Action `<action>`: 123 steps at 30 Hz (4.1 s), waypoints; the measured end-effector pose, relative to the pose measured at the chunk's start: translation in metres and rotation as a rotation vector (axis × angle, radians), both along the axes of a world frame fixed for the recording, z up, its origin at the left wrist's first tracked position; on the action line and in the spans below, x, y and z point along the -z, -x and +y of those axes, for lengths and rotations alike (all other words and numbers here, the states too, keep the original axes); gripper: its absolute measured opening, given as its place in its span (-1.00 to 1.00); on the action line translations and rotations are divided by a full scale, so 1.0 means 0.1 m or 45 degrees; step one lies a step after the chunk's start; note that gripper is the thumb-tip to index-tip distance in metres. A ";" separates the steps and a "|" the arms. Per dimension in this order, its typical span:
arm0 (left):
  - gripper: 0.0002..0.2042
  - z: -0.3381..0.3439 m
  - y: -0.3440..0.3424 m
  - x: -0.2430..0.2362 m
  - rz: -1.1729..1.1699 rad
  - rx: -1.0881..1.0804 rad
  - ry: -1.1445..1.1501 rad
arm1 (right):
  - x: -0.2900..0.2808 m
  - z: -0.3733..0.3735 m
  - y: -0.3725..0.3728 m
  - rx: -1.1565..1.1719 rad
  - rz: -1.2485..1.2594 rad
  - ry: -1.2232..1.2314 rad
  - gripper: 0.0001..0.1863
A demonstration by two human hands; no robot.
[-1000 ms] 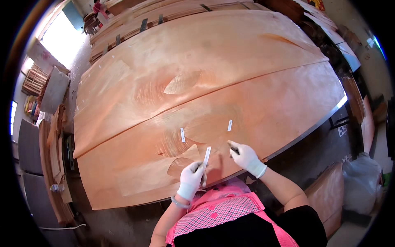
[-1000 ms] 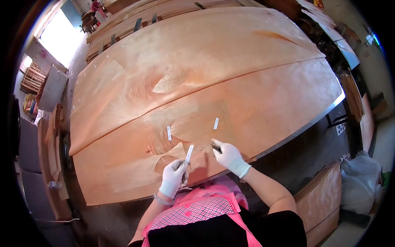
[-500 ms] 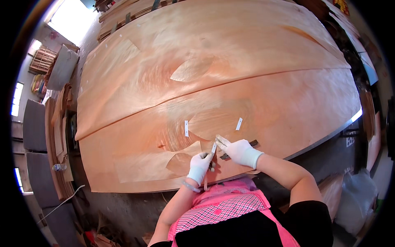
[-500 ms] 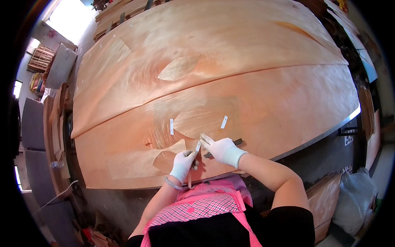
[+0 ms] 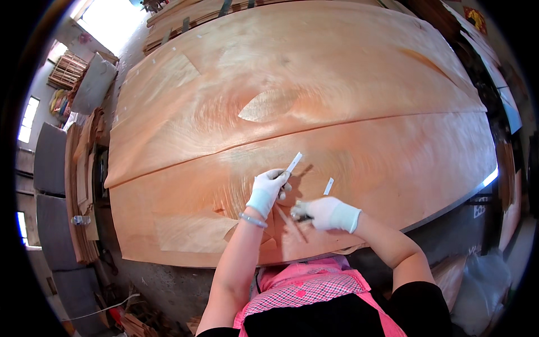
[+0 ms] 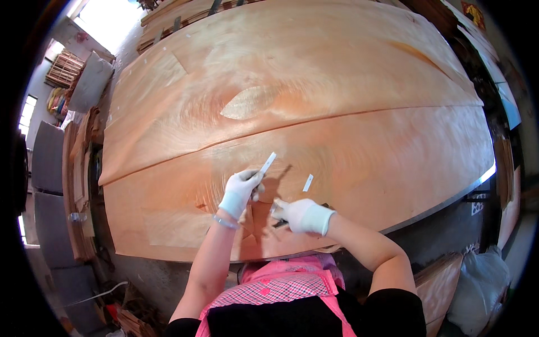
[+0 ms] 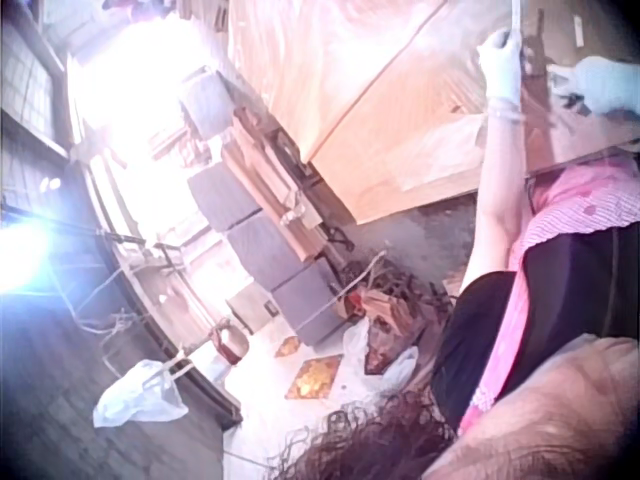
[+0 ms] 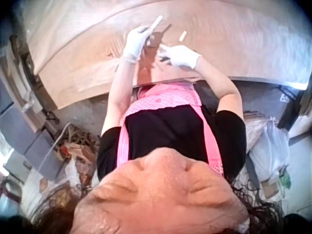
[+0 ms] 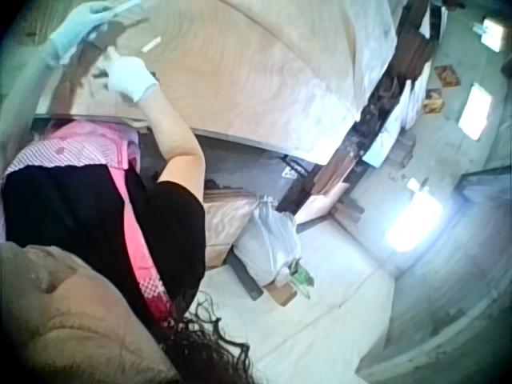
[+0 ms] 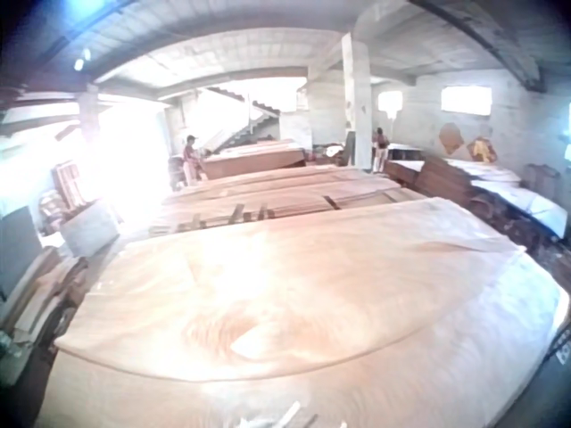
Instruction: The person applies adhesive tape to wood veneer sheets, places a metal template over a defect, cuts a patch using a utility knife, removes the scrap piece, and secures the new veneer patch in place with tape.
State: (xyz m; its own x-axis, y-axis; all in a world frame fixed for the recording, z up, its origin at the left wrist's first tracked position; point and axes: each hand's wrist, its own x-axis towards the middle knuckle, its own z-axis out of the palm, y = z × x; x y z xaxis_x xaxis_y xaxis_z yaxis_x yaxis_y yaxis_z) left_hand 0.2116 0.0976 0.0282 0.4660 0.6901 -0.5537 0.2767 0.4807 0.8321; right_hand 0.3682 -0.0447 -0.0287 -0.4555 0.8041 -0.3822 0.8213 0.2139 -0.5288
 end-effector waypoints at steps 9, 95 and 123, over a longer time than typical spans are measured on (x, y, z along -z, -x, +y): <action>-0.78 0.21 -0.23 0.49 0.144 0.008 0.193 | -0.29 0.79 -0.34 0.461 -0.332 -0.138 -0.32; -0.77 2.30 6.93 0.97 0.446 -0.444 -0.584 | -0.56 3.21 5.97 -0.404 -0.826 0.015 -0.14; -0.75 2.61 8.14 0.54 0.615 -0.894 -0.722 | -0.26 4.02 7.20 -0.339 -0.465 -0.132 -0.14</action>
State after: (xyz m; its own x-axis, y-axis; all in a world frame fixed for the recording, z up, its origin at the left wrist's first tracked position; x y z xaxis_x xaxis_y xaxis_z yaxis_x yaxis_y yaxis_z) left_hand -0.6020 0.3588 -0.0261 -0.3309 0.9401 -0.0822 0.4501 0.2338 0.8618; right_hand -0.3522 0.3569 -0.0024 -0.5016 0.7200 -0.4796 0.8592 0.4791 -0.1794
